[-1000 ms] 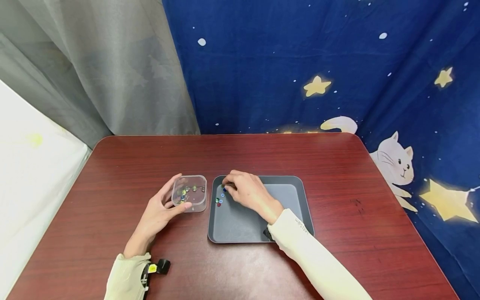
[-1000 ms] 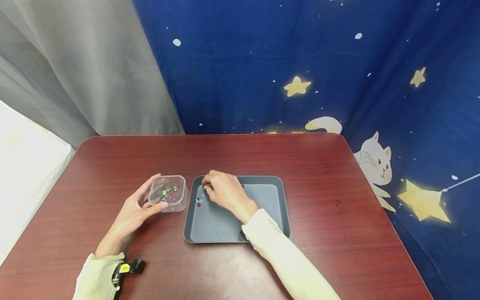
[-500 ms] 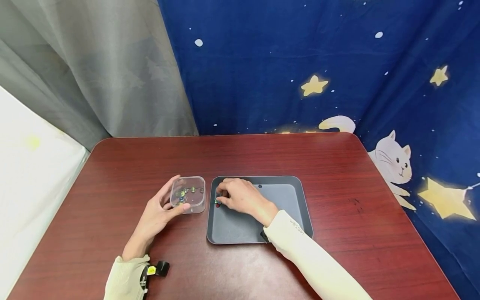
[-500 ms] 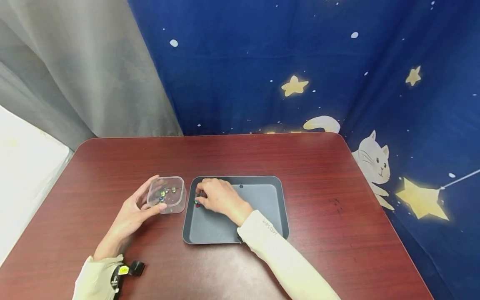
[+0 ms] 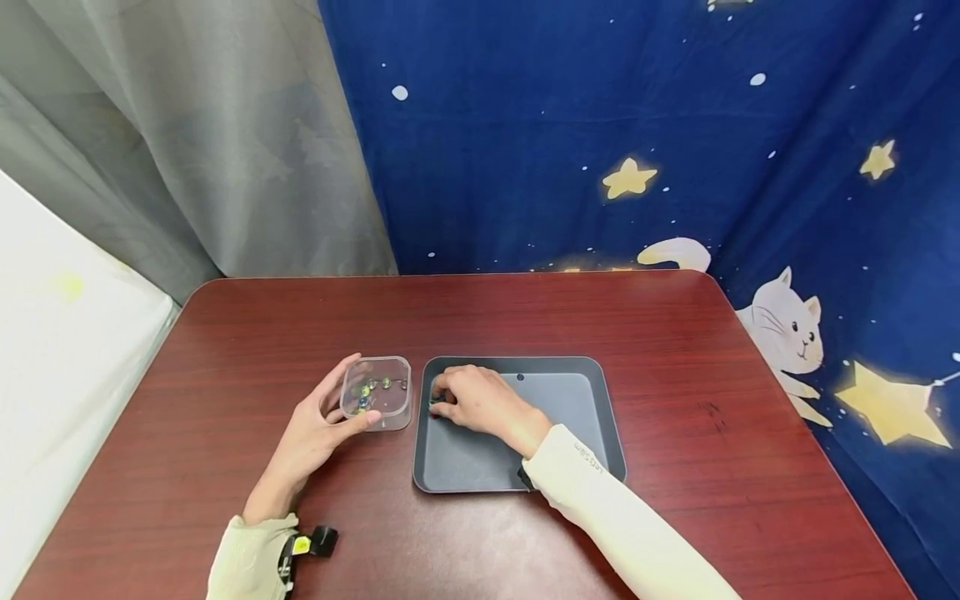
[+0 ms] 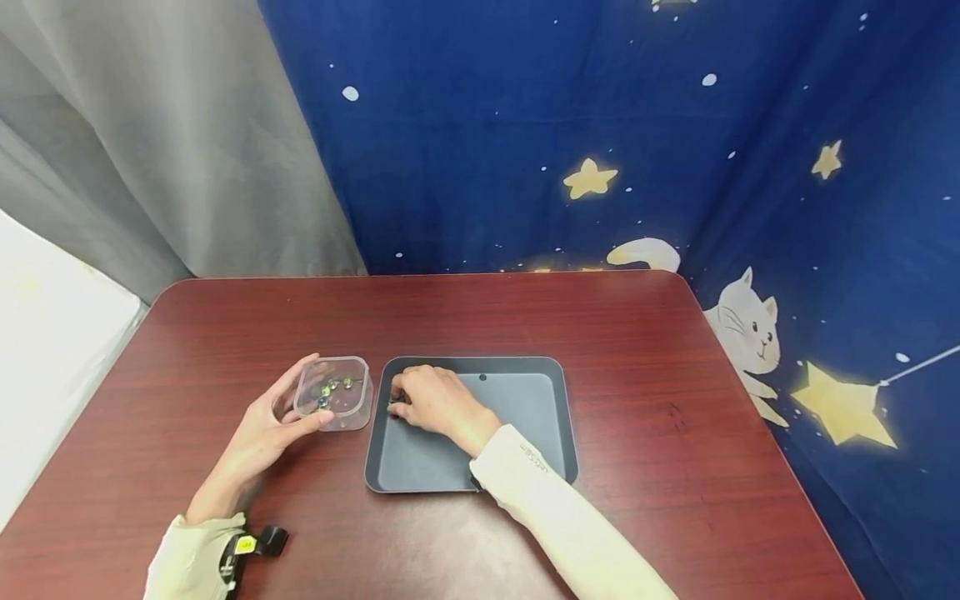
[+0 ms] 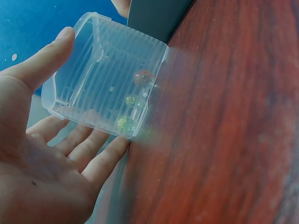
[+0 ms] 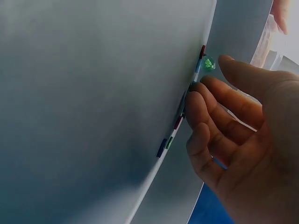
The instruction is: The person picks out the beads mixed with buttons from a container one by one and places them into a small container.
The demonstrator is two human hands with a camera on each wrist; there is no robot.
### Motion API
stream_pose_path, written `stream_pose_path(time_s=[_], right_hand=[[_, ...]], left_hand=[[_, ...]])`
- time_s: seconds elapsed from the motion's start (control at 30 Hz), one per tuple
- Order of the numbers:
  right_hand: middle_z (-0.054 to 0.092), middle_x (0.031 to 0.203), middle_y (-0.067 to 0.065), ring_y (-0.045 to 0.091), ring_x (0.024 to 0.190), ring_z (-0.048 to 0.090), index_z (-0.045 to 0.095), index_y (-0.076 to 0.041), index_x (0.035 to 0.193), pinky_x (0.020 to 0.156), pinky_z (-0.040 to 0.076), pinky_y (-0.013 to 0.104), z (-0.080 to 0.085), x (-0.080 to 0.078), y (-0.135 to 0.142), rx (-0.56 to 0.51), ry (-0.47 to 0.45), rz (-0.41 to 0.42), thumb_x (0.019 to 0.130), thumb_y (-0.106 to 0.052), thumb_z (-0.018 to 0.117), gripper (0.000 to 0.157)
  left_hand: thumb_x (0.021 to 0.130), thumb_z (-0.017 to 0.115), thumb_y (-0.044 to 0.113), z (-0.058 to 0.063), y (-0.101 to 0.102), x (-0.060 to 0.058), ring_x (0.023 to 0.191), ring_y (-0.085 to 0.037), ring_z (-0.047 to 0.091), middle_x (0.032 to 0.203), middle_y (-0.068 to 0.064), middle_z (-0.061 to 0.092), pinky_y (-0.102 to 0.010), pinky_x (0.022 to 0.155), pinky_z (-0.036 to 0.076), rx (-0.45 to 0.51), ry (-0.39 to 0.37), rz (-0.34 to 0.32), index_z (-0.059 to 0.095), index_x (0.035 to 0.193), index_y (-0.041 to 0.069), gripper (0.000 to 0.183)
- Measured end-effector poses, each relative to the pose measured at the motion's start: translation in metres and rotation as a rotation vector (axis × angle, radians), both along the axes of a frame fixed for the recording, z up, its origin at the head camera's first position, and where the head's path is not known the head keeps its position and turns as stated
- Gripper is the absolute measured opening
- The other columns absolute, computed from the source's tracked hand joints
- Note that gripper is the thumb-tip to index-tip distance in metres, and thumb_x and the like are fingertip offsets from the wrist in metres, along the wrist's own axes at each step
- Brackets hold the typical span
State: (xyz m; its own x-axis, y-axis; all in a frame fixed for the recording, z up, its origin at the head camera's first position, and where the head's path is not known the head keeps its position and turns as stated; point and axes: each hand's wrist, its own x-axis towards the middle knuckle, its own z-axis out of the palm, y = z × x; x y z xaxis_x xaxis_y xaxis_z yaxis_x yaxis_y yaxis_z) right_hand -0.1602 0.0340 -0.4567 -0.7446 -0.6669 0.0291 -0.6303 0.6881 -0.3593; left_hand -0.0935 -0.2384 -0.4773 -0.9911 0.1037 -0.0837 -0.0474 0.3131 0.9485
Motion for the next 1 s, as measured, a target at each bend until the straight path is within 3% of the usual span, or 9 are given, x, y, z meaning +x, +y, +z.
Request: stream_pose_path(time_s=[0.23,0.77,1.0], right_hand=[[0.068,0.093,-0.010,0.004,0.074,0.057,0.077,-0.026,0.099,0.068,0.048,0.024,0.0017,0.0005,-0.0027,-0.005,0.008,0.009,0.097,-0.036,0.075,0.010],[0.069,0.095,-0.010,0.002,0.074,0.058,0.078,-0.028,0.101,0.068,0.048,0.024,-0.0023,0.0009,-0.0051,0.023,0.020,0.007,0.097,-0.036,0.076,0.009],[0.069,0.095,-0.010,0.003,0.075,0.058,0.079,-0.029,0.098,0.068,0.048,0.024,-0.0014,0.0008,-0.0030,0.008,0.024,0.005,0.097,-0.032,0.076,0.005]], left_hand=[[0.094,0.080,0.023,0.0015,0.0003,0.0006,0.125,-0.011,0.066,0.166,-0.008,0.041,-0.013,0.090,0.054,0.025,0.000,-0.005,0.028,0.166,0.030,0.089],[0.094,0.080,0.025,-0.0017,-0.0015,0.0012,0.128,-0.017,0.065,0.167,-0.010,0.039,-0.015,0.089,0.056,0.019,-0.009,-0.003,0.029,0.165,0.036,0.089],[0.094,0.080,0.025,-0.0011,-0.0011,0.0003,0.130,-0.025,0.065,0.166,-0.007,0.040,-0.016,0.089,0.057,0.023,-0.010,-0.003,0.027,0.165,0.034,0.090]])
